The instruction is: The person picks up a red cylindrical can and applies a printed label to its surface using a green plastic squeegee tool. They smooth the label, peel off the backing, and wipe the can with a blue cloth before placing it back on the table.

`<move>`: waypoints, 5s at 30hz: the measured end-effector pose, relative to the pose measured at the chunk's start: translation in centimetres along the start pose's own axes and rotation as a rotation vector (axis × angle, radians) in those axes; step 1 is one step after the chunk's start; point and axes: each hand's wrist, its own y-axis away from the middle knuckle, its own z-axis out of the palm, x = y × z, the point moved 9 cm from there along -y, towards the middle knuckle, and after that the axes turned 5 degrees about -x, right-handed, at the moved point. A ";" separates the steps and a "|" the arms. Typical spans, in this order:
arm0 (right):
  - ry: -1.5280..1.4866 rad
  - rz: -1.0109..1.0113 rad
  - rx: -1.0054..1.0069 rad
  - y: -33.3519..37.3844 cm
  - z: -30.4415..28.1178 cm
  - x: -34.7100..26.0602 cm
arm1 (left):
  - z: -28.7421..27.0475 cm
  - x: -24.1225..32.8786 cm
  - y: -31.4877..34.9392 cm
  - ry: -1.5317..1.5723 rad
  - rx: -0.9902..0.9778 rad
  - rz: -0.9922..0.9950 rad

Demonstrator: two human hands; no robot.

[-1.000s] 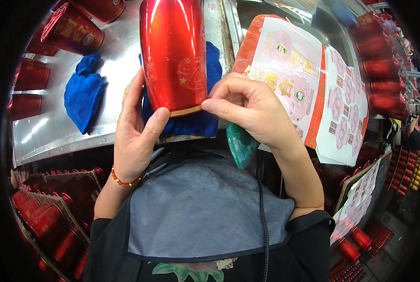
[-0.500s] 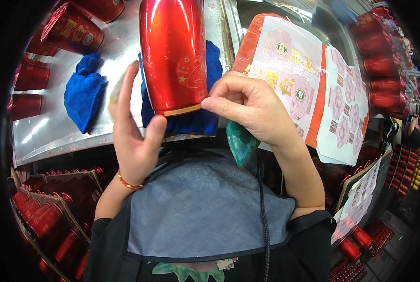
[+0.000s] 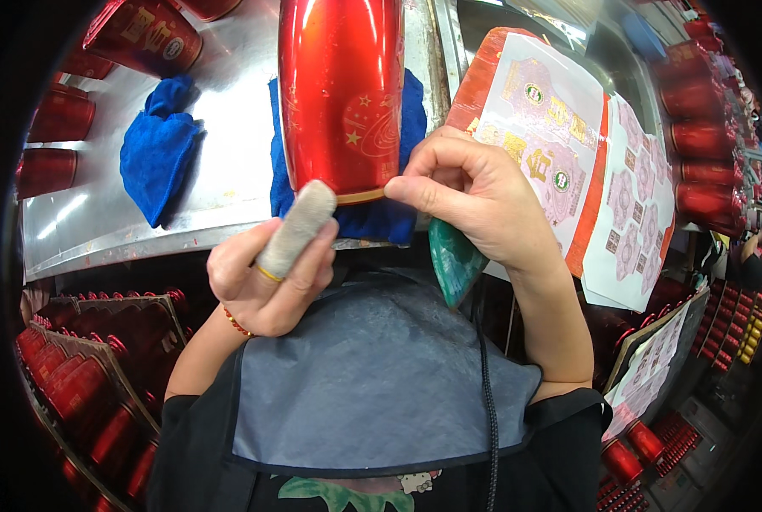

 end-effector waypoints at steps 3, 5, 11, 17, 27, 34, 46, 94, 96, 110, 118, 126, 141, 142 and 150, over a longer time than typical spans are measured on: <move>-0.028 0.027 0.014 0.0 -0.2 0.1 | 0.2 -2.0 0.7 -0.004 -0.095 -0.188; -0.005 0.012 0.014 0.0 -0.2 -0.1 | 0.4 -3.6 1.4 0.109 -0.099 -0.274; 0.004 0.015 0.038 0.1 0.0 -0.5 | 1.3 -2.6 -3.8 0.178 0.002 -0.254; 0.062 -0.019 0.025 0.3 0.2 -0.7 | 3.1 -4.1 -5.1 0.238 0.005 -0.327; 0.033 -0.007 0.050 0.4 -0.4 -0.9 | 3.5 -5.8 -3.0 0.515 -0.002 -0.446; 0.066 -0.011 0.047 0.5 -0.4 -0.7 | 4.3 -6.5 -2.0 0.536 -0.117 -0.446; 0.098 -0.033 0.055 0.5 -0.7 -1.4 | 2.7 -6.0 -0.9 0.417 -0.109 -0.442; 0.027 0.023 -0.022 0.0 0.0 0.0 | 0.5 -0.9 -1.1 0.245 0.062 -0.019; 0.028 0.006 -0.024 0.0 0.1 0.2 | 0.7 -0.6 -1.3 0.207 0.087 -0.018; 0.034 -0.039 0.021 0.3 0.0 -0.5 | 2.1 -3.3 -4.6 0.126 0.018 -0.237; 0.010 -0.024 0.048 0.5 -0.5 -0.6 | 2.5 -5.0 -2.7 0.354 -0.029 -0.401; -0.029 -0.007 0.031 0.2 0.0 0.0 | 2.6 -5.2 -1.2 0.416 -0.041 -0.429; -0.079 -0.007 -0.006 0.1 0.0 0.7 | 1.1 0.7 -3.0 0.194 0.122 0.073; -0.109 -0.014 -0.007 0.1 0.0 0.7 | 1.6 1.0 -2.6 0.176 0.136 0.113; -0.018 0.031 0.015 0.5 -0.4 0.4 | 1.7 -2.5 -4.7 0.077 0.011 -0.203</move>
